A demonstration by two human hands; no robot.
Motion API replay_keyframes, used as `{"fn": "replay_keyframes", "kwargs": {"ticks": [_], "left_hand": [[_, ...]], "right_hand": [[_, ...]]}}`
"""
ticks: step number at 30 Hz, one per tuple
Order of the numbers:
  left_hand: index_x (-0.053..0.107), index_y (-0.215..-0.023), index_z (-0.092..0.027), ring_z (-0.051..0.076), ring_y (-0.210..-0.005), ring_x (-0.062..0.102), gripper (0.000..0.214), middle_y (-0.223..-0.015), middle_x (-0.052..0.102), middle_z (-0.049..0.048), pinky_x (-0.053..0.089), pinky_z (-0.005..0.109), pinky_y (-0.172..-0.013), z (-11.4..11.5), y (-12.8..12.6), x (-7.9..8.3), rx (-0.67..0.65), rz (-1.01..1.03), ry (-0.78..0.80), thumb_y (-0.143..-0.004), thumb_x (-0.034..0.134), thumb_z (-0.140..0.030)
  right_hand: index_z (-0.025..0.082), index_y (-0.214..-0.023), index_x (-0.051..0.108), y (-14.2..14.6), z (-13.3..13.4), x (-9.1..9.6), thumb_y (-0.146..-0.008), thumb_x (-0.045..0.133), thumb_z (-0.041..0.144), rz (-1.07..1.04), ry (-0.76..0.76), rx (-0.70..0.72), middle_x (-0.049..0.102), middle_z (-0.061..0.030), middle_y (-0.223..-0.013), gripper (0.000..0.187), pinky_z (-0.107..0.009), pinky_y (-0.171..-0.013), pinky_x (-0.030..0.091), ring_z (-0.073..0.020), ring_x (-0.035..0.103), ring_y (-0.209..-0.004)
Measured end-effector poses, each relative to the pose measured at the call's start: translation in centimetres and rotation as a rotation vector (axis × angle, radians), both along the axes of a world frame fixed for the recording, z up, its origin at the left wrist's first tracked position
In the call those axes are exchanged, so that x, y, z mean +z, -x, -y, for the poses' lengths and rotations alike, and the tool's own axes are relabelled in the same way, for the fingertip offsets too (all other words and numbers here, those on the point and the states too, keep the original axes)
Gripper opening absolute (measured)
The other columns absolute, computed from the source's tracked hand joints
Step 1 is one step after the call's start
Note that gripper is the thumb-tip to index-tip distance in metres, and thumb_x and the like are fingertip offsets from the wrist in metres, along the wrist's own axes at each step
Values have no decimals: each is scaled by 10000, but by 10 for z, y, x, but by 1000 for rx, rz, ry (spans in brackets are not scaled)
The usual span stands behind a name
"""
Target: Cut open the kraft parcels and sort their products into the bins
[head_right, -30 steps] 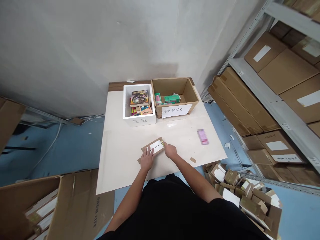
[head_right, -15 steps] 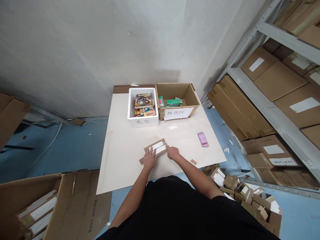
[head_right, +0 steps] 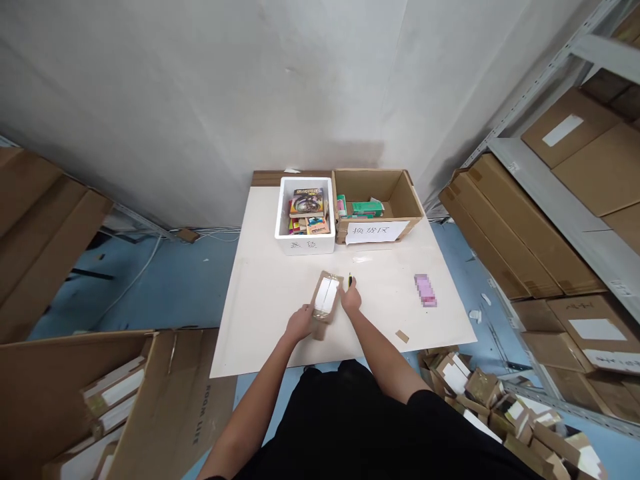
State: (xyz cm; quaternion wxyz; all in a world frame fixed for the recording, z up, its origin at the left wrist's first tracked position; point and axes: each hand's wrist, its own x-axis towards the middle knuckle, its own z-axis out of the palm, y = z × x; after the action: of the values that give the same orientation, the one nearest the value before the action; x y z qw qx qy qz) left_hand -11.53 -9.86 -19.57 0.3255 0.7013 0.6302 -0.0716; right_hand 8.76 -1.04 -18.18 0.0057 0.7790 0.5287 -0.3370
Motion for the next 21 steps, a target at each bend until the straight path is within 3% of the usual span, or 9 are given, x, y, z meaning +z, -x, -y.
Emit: {"fn": "replay_keyframes", "kwargs": {"ticks": [3, 6, 8, 10, 12, 15, 18, 21], "left_hand": [[158, -1715, -332, 266, -1330, 594, 916, -1480, 626, 62, 519, 384, -1054, 11, -15, 1, -95, 115, -1, -882, 492, -148], [227, -1704, -322, 253, -1418, 519, 833, -1552, 574, 65, 511, 385, -1073, -5, -34, 6, -110, 84, -96, -923, 455, -141], [258, -1696, -291, 262, -1532, 397, 816, -1665, 452, 85, 475, 400, -1127, -29, -44, 10, -131, 38, -153, -927, 490, -145], [265, -1693, -270, 294, -1622, 232, 858, -1757, 286, 99, 413, 440, -1192, -55, -51, 11, -191, -11, -181, -900, 571, -154], [248, -1696, -269, 324, -1653, 122, 915, -1792, 170, 106, 352, 490, -1233, -75, -53, 8, -226, -68, -168, -871, 628, -160], [218, -1703, -282, 331, -1656, 97, 926, -1794, 158, 114, 304, 555, -1249, -83, -52, -1, -193, -164, -109, -874, 610, -153], [245, -1699, -230, 378, -1618, 197, 870, -1761, 238, 178, 363, 574, -1193, -66, -53, -10, -108, -261, -91, -894, 567, -153], [294, -1682, -188, 409, -1483, 409, 819, -1627, 442, 243, 426, 550, -1119, -39, -62, -11, -65, -286, -88, -911, 570, -188]], "right_hand": [[120, -1663, 170, 6, -49, 11, -1064, 481, 513, 21, 20, 14, 722, -222, -1296, 780, -342, -886, 520, -301, 715, -1187], [151, -1655, 214, -8, -70, 23, -1039, 548, 518, -4, -65, 32, 732, -197, -1289, 791, -328, -895, 512, -297, 714, -1181], [172, -1659, 213, -25, -59, 25, -1049, 521, 531, -7, -138, -17, 726, -181, -1310, 772, -329, -903, 512, -296, 713, -1183], [182, -1661, 213, -38, -28, 20, -1044, 522, 551, -9, -163, -65, 714, -173, -1338, 782, -333, -908, 515, -299, 710, -1189], [188, -1660, 230, -44, 10, 8, -1005, 582, 590, -31, -112, -52, 712, -169, -1340, 845, -338, -906, 518, -308, 708, -1197], [221, -1663, 244, -43, 50, -14, -997, 609, 556, -75, 1, -14, 739, -134, -1285, 830, -338, -897, 518, -296, 725, -1160], [238, -1661, 253, -45, 43, -24, -985, 632, 536, -73, 17, -75, 733, -126, -1305, 830, -334, -908, 514, -284, 716, -1176], [215, -1663, 233, -56, 1, -18, -957, 673, 514, -75, -2, -177, 739, -135, -1291, 884, -340, -902, 517, -293, 712, -1181]]}}
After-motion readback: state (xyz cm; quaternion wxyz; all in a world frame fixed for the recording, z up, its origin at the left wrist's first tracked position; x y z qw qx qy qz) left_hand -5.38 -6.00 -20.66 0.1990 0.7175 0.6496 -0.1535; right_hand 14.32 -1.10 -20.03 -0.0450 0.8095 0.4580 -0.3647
